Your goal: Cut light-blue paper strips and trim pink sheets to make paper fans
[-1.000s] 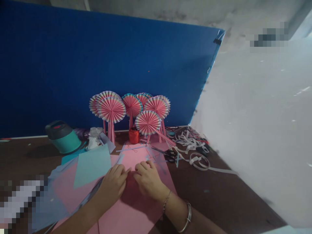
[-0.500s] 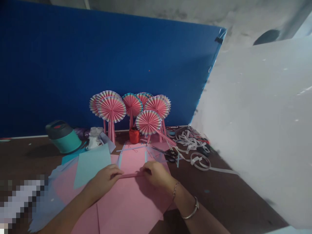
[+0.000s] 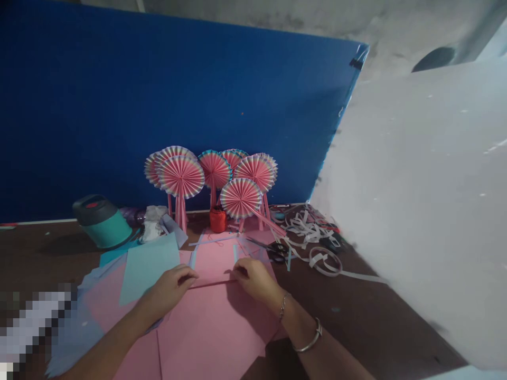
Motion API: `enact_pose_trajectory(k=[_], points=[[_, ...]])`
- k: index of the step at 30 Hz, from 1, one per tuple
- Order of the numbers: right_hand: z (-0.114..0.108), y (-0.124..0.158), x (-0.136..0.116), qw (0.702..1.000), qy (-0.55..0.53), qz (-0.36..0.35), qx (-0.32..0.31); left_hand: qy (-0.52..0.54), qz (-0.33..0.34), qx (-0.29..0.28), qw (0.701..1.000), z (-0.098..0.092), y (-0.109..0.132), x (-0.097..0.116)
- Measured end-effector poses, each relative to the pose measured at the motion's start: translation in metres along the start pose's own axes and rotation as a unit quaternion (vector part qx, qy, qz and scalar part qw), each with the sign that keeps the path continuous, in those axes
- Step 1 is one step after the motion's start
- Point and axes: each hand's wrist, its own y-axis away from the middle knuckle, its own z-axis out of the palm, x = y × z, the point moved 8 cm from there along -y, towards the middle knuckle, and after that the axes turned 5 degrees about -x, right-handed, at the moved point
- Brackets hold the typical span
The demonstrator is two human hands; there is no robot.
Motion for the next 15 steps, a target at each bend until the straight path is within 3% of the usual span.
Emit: enact_pose_trajectory(k=[5, 15], points=[[-0.0002, -0.0012, 0.0044, 0.998, -0.024, 0.049, 0.015, 0.007, -0.011, 0.027, 1.0, -0.0059, 0.0012, 0.0033], [-0.0009, -0.0029, 0.0047, 0.997, -0.024, 0.071, 0.023, 0.019, -0.028, 0.04, 0.999, -0.0044, 0.0006, -0.0008]])
